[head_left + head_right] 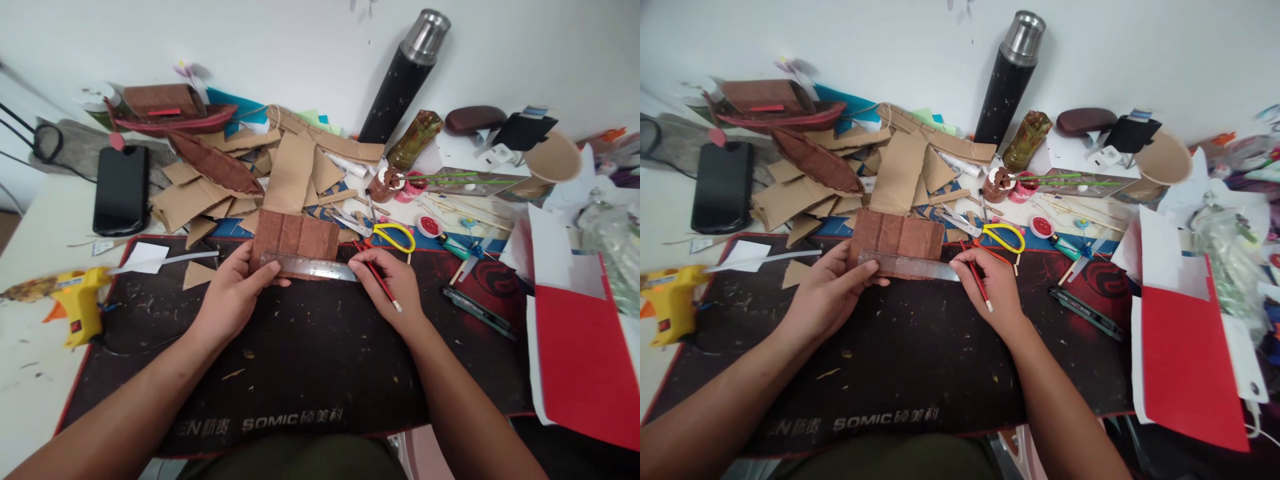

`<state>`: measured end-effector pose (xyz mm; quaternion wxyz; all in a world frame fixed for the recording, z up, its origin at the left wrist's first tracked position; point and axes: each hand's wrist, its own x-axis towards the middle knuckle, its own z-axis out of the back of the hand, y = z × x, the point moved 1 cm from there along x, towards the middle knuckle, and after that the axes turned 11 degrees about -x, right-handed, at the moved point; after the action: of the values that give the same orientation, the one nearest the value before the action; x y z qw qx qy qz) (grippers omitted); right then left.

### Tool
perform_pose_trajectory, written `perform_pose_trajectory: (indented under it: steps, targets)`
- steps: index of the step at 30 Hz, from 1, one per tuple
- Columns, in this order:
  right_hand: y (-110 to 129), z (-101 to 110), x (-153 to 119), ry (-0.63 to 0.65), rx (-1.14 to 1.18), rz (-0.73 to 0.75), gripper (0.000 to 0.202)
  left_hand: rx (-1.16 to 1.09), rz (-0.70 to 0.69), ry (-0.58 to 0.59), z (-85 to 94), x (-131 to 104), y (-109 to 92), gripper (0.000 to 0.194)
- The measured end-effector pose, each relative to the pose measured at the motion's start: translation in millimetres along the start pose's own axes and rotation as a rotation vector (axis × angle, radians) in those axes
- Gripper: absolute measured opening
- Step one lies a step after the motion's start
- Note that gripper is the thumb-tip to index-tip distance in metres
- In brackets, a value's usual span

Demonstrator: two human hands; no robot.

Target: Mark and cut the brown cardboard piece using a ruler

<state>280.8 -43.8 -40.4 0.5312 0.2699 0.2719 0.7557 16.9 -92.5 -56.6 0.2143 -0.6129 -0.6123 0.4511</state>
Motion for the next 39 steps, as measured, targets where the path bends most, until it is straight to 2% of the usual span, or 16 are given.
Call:
perform_pose_trajectory:
  steps: [39]
  targets:
    - [-2.3,-4.0,-1.7,-0.037,-0.043,0.053,0.014,-0.037,-0.015,0.025,4.1,0.4,3.4,0.033]
